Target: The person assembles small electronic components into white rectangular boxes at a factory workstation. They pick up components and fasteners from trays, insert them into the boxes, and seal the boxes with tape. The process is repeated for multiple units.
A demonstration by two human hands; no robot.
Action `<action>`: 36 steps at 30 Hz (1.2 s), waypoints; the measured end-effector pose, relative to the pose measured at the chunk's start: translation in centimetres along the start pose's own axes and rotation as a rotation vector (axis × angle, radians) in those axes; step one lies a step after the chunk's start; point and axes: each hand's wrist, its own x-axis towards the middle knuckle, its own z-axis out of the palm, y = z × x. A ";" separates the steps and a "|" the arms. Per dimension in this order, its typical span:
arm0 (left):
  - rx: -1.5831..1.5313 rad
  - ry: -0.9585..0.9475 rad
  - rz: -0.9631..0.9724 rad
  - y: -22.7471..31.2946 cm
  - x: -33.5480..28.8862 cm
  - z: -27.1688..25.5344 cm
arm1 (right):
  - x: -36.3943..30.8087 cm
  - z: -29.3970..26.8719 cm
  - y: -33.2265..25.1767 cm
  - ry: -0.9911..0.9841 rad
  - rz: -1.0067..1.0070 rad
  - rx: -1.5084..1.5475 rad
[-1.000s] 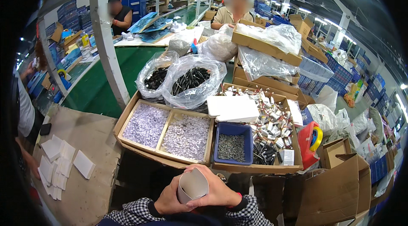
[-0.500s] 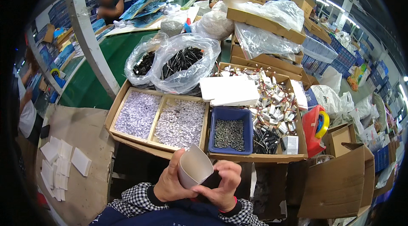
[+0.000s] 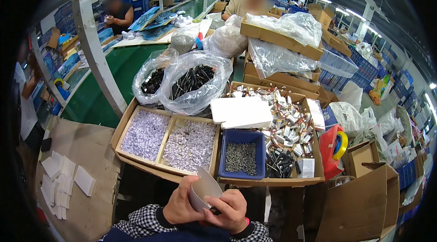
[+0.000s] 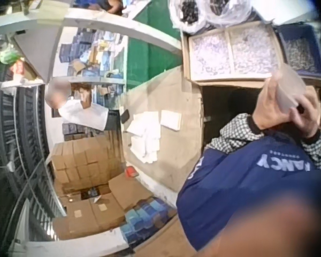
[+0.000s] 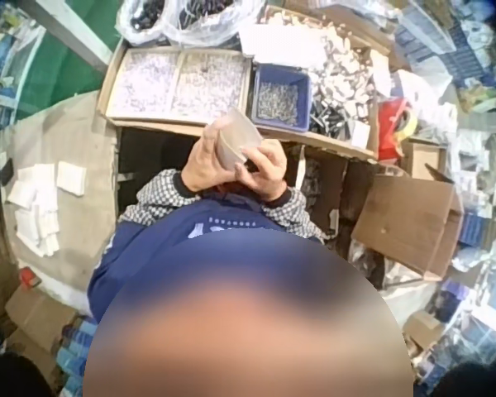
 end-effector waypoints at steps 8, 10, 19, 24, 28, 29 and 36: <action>0.328 0.106 0.065 0.2 0.5 -0.6 | 1.8 -0.5 -0.3 -0.242 0.108 -0.050; 0.347 0.138 0.051 0.3 0.6 -0.7 | 2.2 -0.5 -0.9 -0.282 0.172 -0.016; 0.264 0.028 0.020 0.5 0.0 -1.6 | 3.3 -1.5 0.4 -0.378 0.355 0.073; -0.783 0.040 -0.195 -0.2 -1.3 -1.6 | 2.0 -2.8 2.0 -0.425 0.507 0.460; -1.177 -0.275 -0.678 -1.0 -1.4 -1.1 | 0.3 -2.4 1.1 -0.419 0.586 0.472; -1.315 -0.353 -0.689 -1.1 -1.5 -0.9 | -0.1 -2.2 0.8 -0.395 0.668 0.498; -1.495 -0.600 -0.757 -3.0 -1.8 0.2 | -0.5 -3.1 1.5 -0.420 0.415 0.357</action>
